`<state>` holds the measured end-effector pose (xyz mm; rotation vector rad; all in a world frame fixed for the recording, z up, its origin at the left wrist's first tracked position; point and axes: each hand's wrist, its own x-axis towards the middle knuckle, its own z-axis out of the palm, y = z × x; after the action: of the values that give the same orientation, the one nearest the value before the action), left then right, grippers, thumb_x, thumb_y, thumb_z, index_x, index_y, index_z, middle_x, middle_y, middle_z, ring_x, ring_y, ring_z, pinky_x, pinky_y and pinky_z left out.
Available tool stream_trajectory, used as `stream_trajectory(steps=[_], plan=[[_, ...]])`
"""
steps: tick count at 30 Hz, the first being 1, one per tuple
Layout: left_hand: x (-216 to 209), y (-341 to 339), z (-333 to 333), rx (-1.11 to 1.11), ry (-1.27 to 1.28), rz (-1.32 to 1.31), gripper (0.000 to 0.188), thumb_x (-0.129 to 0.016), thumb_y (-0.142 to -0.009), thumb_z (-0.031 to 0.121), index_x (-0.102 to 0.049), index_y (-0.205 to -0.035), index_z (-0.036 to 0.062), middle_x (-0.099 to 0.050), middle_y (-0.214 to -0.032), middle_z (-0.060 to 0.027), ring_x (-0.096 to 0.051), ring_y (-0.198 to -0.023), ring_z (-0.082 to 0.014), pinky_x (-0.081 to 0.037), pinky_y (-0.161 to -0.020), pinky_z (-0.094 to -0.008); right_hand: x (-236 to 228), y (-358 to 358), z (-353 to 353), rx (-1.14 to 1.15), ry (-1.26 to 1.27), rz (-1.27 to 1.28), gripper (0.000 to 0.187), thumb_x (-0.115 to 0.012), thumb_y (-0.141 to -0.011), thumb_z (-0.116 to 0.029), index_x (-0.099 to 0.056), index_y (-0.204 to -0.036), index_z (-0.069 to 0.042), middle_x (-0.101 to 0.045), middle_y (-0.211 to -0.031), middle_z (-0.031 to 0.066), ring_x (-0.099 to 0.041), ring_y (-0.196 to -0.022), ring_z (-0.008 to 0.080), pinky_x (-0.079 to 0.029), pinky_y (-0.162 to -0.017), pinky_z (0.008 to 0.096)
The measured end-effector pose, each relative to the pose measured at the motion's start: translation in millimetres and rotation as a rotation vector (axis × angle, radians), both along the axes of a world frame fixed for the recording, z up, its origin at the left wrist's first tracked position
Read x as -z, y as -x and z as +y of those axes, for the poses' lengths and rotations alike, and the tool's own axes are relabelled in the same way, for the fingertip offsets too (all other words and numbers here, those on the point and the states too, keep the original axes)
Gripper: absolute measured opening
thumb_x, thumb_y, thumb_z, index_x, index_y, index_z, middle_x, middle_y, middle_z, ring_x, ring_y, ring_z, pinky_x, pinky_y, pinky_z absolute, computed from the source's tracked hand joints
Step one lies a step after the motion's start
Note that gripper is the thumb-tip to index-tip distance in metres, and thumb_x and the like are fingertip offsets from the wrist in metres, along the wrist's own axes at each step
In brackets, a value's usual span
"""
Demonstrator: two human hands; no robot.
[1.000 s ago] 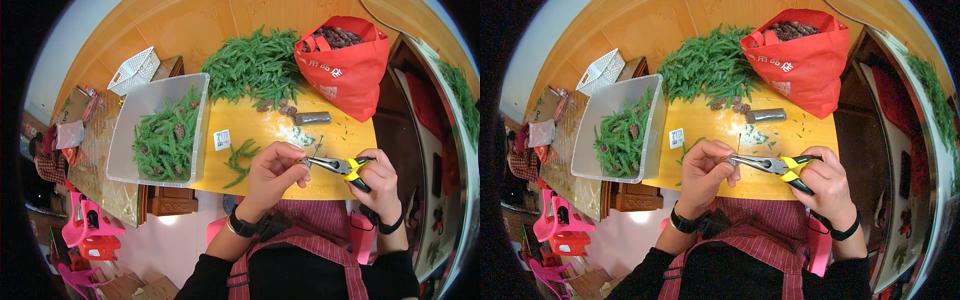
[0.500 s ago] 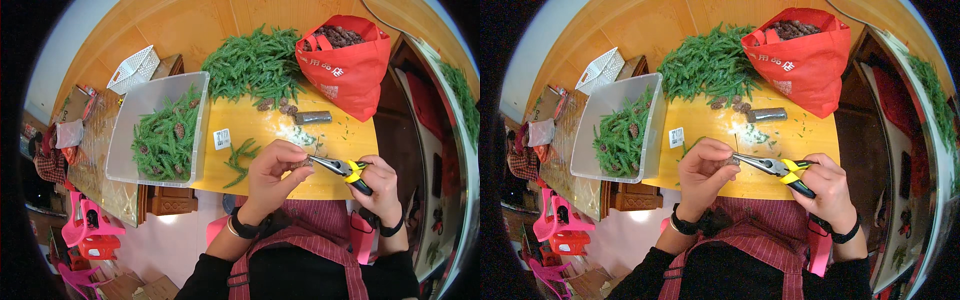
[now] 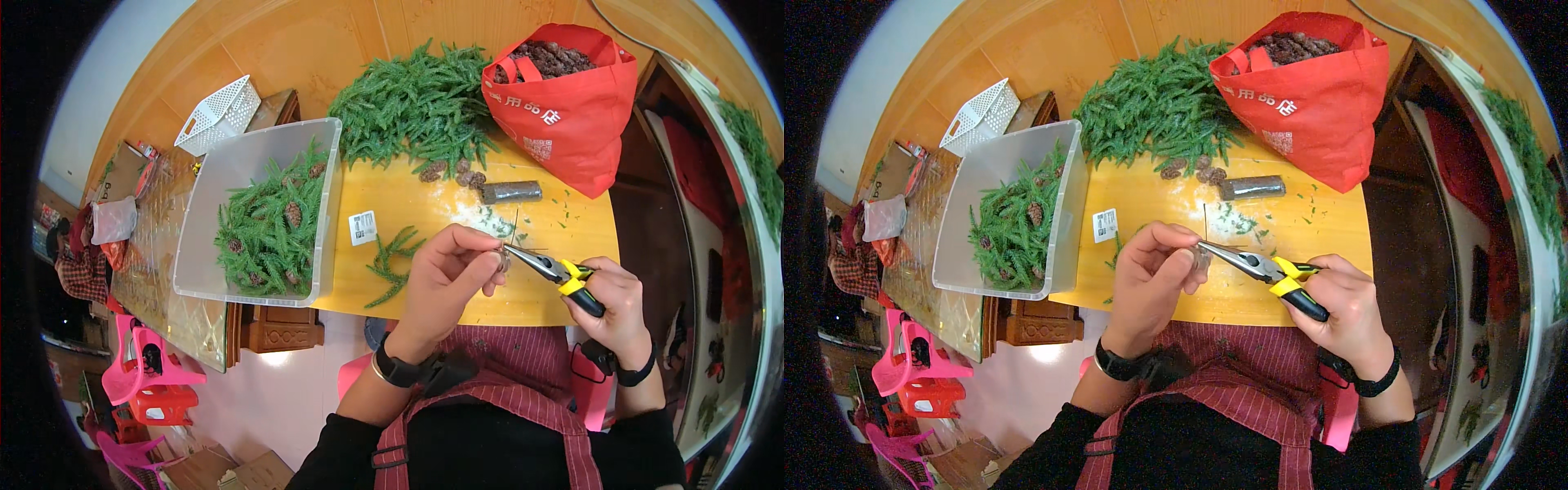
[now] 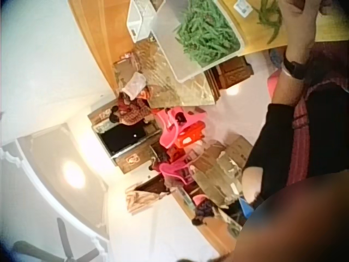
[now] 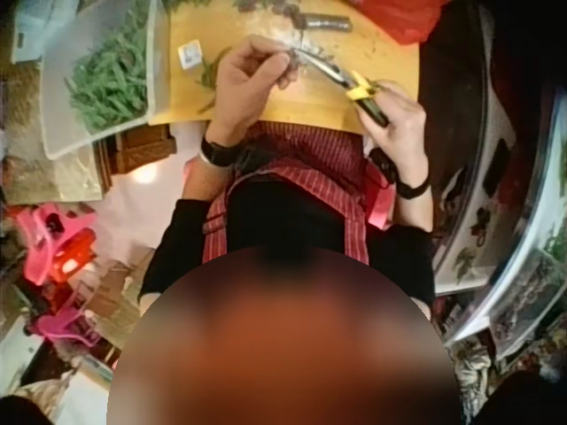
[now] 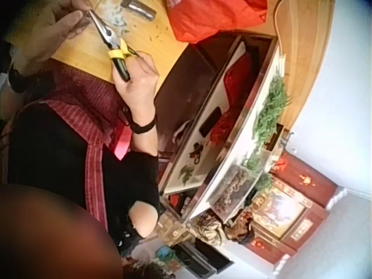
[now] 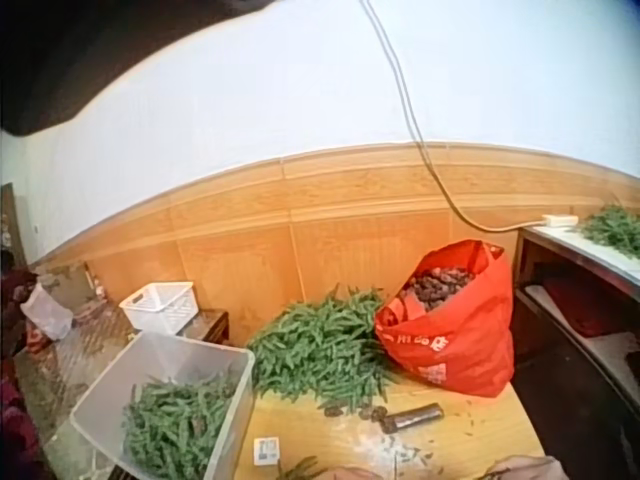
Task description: Assembling small sprigs onto a branch using pliers and precision hand movements.
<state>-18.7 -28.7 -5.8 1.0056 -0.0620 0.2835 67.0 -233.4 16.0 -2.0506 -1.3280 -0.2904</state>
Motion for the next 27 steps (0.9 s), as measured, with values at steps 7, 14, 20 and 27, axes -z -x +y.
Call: stream_trajectory(steps=[7,14,20,27], plan=[[-9.1,-1.1,-9.4,-0.395,-0.465,-0.177,0.01,-0.046,-0.086,0.001,-0.05,-0.094,-0.002,-0.053,-0.094,-0.0109,-0.056,-0.07,-0.014,-0.046,-0.06,-0.0239,-2.2,0.7,-0.1,0.036,-0.017,0.023,0.018,-0.069,-0.06,-0.002,-0.051,-0.06,0.001,-0.052,-0.058,0.0134,-0.057,-0.062,0.0304,-0.049,-0.061,0.034],[-3.9,1.3,1.9,0.0,-0.006,0.075,0.01,-0.049,-0.084,0.0,-0.051,-0.094,-0.0024,-0.055,-0.091,-0.0121,-0.057,-0.07,-0.0149,-0.046,-0.061,-0.0237,-2.9,0.1,-3.2,0.026,-0.018,0.047,0.019,-0.07,-0.062,-0.003,-0.051,-0.06,0.0,-0.054,-0.06,0.014,-0.058,-0.064,0.0306,-0.049,-0.06,0.0339],[2.4,-3.0,-4.8,-0.612,-0.94,-0.354,0.017,-0.054,-0.077,-0.008,-0.051,-0.093,-0.0031,-0.055,-0.093,-0.0113,-0.058,-0.072,-0.016,-0.047,-0.064,-0.0242,2.5,0.0,-0.8,0.033,-0.066,0.104,0.024,-0.068,-0.059,0.0,-0.045,-0.056,0.001,-0.047,-0.054,0.0129,-0.058,-0.062,0.0325,-0.047,-0.056,0.0339],[-10.7,0.1,-7.4,-0.156,-0.038,0.063,0.022,-0.057,-0.076,-0.008,-0.053,-0.097,-0.0034,-0.054,-0.096,-0.0099,-0.058,-0.075,-0.0154,-0.048,-0.069,-0.0248,1.5,-0.8,-2.6,0.05,-0.058,0.118,0.025,-0.068,-0.058,0.0,-0.043,-0.056,0.0,-0.045,-0.053,0.0131,-0.057,-0.061,0.0324,-0.046,-0.056,0.0338]])
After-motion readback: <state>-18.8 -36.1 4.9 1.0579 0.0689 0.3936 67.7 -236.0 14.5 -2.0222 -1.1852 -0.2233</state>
